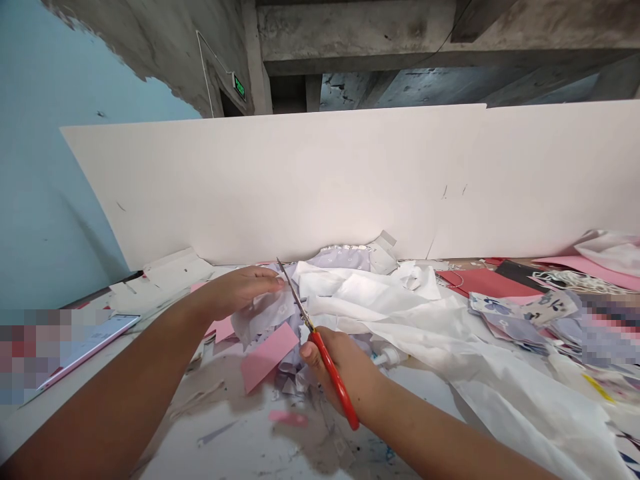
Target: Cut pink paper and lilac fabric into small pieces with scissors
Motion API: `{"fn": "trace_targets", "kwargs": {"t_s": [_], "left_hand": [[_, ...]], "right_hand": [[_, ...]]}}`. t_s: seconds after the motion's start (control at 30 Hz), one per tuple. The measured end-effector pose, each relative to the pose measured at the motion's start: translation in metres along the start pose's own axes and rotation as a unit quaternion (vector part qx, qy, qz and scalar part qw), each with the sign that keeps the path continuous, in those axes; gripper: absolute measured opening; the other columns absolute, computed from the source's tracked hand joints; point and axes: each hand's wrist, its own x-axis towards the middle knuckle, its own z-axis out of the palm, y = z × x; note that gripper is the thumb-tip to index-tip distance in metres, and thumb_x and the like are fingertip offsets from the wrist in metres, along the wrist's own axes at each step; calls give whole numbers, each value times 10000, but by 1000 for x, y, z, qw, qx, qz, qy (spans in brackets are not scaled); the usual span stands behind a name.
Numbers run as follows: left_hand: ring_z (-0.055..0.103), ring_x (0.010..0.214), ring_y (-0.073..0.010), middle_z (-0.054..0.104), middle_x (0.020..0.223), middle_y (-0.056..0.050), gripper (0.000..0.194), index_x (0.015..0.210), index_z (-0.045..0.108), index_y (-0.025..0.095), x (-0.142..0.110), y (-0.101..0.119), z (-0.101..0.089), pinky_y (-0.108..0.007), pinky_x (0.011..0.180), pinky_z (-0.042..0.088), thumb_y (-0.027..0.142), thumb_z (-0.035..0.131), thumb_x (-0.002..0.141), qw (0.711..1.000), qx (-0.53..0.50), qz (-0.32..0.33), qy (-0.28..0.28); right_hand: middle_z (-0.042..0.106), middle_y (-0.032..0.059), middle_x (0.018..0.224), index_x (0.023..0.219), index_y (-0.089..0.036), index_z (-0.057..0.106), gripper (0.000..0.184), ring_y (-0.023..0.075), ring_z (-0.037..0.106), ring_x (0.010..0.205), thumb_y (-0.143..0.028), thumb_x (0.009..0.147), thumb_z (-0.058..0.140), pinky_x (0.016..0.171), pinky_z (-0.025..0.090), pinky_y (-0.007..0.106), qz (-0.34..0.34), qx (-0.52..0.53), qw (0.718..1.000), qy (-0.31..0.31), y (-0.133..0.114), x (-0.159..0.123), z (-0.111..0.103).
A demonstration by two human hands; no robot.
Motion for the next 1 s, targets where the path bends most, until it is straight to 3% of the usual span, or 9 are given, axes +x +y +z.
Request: {"fn": "trace_targets", "kwargs": {"t_s": [0.33, 0.57, 0.73, 1.0], "left_hand": [[509, 877, -192, 569, 1002, 1, 323, 847, 634, 269, -2, 2, 2, -197, 625, 386, 506, 482, 688, 1000, -2, -12, 2], [507, 738, -158, 587, 863, 9, 194, 769, 636, 253, 2, -6, 1, -199, 596, 370, 331, 462, 734, 995, 47, 84, -15], [481, 685, -153, 569, 797, 2, 147, 731, 621, 244, 2, -5, 0, -196, 574, 355, 280, 479, 716, 992, 63, 108, -21], [455, 624, -130, 522, 711, 13, 264, 605, 543, 207, -1, 5, 4, -205, 518, 329, 427, 455, 722, 999, 3, 38, -24]], "right_hand": [[442, -12, 472, 731, -211, 467, 537, 127, 379, 428, -623, 792, 127, 424, 265, 253, 13, 18, 1000, 5, 4, 0, 4], [390, -25, 465, 639, -210, 400, 527, 112, 345, 411, -655, 769, 150, 406, 241, 245, 27, 32, 999, 18, 9, 1, 8], [374, -24, 434, 596, -212, 352, 526, 114, 337, 400, -653, 770, 124, 403, 241, 248, 27, 30, 999, 10, 7, 1, 7], [355, -26, 459, 564, -211, 264, 485, 113, 324, 409, -624, 787, 141, 408, 236, 249, 44, 12, 999, 3, 8, 2, 8]]}}
